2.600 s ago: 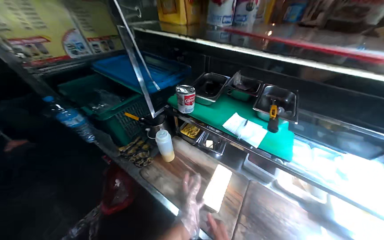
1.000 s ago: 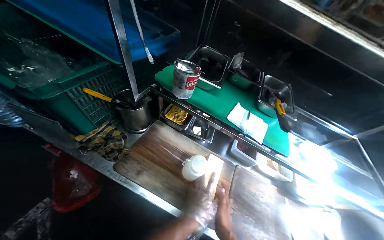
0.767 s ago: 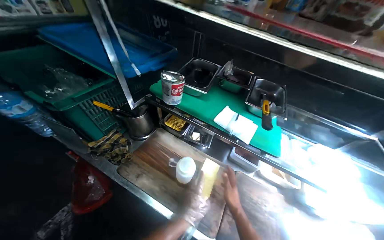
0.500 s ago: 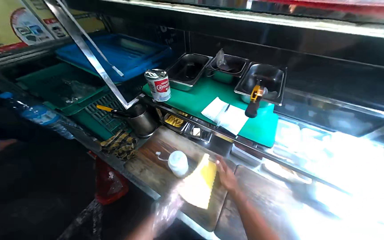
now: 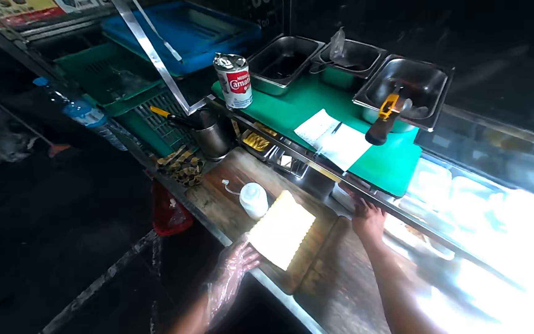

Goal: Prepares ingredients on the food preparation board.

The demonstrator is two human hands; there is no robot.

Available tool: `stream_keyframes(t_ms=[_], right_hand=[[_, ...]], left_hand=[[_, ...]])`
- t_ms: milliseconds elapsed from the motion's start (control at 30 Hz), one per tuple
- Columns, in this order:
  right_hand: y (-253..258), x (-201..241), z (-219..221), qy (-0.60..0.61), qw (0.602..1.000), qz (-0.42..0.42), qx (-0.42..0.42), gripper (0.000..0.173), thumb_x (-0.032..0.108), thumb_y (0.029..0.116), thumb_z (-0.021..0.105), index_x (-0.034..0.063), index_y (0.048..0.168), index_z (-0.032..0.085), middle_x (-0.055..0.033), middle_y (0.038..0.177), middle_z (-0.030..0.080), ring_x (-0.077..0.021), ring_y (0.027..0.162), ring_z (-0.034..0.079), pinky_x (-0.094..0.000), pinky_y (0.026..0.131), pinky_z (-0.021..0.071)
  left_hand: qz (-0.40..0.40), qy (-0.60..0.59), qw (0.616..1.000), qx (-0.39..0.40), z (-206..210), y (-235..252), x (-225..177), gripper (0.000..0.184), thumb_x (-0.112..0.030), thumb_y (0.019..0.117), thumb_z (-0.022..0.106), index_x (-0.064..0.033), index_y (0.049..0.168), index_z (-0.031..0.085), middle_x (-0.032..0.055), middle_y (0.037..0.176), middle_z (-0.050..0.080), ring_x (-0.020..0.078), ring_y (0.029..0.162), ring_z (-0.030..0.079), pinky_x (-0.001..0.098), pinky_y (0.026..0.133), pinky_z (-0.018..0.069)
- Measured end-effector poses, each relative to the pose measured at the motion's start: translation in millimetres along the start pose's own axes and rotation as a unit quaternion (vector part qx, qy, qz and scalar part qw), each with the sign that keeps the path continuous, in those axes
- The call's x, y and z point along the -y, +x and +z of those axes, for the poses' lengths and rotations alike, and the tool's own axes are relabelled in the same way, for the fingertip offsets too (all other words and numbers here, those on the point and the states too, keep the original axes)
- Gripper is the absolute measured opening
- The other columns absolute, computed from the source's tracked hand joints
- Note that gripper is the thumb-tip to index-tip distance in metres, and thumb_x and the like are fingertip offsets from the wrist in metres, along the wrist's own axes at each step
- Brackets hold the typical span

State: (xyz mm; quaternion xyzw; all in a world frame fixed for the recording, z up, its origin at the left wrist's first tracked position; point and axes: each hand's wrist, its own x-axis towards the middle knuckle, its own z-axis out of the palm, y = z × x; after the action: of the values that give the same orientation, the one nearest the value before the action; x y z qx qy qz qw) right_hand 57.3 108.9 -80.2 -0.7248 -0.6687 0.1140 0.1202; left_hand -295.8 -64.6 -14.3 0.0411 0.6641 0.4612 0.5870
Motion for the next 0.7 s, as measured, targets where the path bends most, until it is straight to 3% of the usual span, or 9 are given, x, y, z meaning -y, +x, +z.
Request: stream_keyframes(t_ms=[100, 200, 300, 400, 500, 600, 700], right_hand=[[10.5, 8.9, 20.4, 0.013, 0.998, -0.043, -0.035, 0.028, 0.016, 0.0976, 0.063, 0.009, 0.123, 0.073, -0.0171, 0.124, 0.07, -0.0379, 0.121, 0.062, -0.0607, 0.106, 0.0423], [22.5, 26.3, 28.0, 0.023, 0.994, -0.097, -0.049, 0.026, 0.013, 0.0986, 0.06, 0.0081, 0.119, 0.074, -0.0168, 0.122, 0.072, -0.0385, 0.119, 0.065, -0.0606, 0.101, 0.049], [33.0, 40.8, 36.3, 0.025, 0.994, -0.096, -0.04, 0.029, 0.014, 0.0998, 0.055, 0.0117, 0.122, 0.074, -0.0141, 0.128, 0.07, -0.0357, 0.125, 0.062, -0.0601, 0.105, 0.0472], [34.6, 69.4, 27.0, 0.02, 0.991, -0.129, 0.017, 0.032, 0.011, 0.0991, 0.057, 0.0137, 0.127, 0.072, -0.0128, 0.129, 0.069, -0.0346, 0.125, 0.063, -0.0577, 0.103, 0.0509], [23.7, 89.6, 28.5, 0.042, 0.989, -0.133, 0.042, 0.031, 0.007, 0.099, 0.058, 0.0098, 0.127, 0.072, -0.0142, 0.132, 0.068, -0.0348, 0.127, 0.06, -0.0543, 0.11, 0.0451], [18.0, 102.4, 30.3, 0.045, 0.991, -0.109, 0.059, 0.035, 0.006, 0.0956, 0.059, 0.0091, 0.129, 0.07, -0.0152, 0.129, 0.068, -0.035, 0.125, 0.06, -0.0533, 0.105, 0.0491], [17.7, 94.6, 18.6, 0.05, 0.986, -0.126, 0.096, 0.036, 0.012, 0.1013, 0.055, 0.0098, 0.136, 0.066, -0.0135, 0.135, 0.066, -0.0326, 0.131, 0.057, -0.0507, 0.112, 0.0445]], left_hand=[[0.018, 0.018, 0.999, 0.02, -16.2, -7.5, 4.2, 0.043, -0.028, 0.1085, 0.051, -0.0023, 0.143, 0.049, 0.0239, 0.13, 0.064, 0.0362, 0.107, 0.071, 0.0474, 0.085, 0.0617], [0.022, 0.066, 0.997, 0.045, -33.5, -7.0, 11.9, 0.041, -0.026, 0.1072, 0.052, -0.0047, 0.142, 0.053, 0.0193, 0.129, 0.068, 0.0335, 0.108, 0.072, 0.0452, 0.087, 0.0616], [0.021, 0.104, 0.992, 0.06, -44.8, -6.4, 16.2, 0.042, -0.024, 0.1047, 0.057, -0.0071, 0.143, 0.054, 0.0169, 0.131, 0.067, 0.0322, 0.111, 0.07, 0.0449, 0.09, 0.0602], [0.015, 0.132, 0.989, 0.059, -44.0, -3.6, 10.2, 0.044, -0.024, 0.103, 0.062, -0.0075, 0.143, 0.054, 0.0164, 0.13, 0.067, 0.0308, 0.11, 0.07, 0.0446, 0.09, 0.06], [0.029, 0.175, 0.981, 0.075, -51.6, 0.1, 5.3, 0.046, -0.026, 0.1019, 0.064, -0.0068, 0.143, 0.055, 0.0145, 0.128, 0.069, 0.0284, 0.11, 0.071, 0.0432, 0.09, 0.0607], [0.049, 0.191, 0.977, 0.085, -61.4, 12.7, -3.1, 0.046, -0.028, 0.1017, 0.064, -0.0058, 0.141, 0.056, 0.0126, 0.124, 0.072, 0.0271, 0.107, 0.072, 0.0421, 0.089, 0.062], [0.067, 0.168, 0.98, 0.08, -70.2, 27.8, -10.6, 0.043, -0.025, 0.102, 0.064, -0.003, 0.138, 0.057, 0.0149, 0.119, 0.073, 0.0284, 0.103, 0.074, 0.0419, 0.087, 0.0627]])
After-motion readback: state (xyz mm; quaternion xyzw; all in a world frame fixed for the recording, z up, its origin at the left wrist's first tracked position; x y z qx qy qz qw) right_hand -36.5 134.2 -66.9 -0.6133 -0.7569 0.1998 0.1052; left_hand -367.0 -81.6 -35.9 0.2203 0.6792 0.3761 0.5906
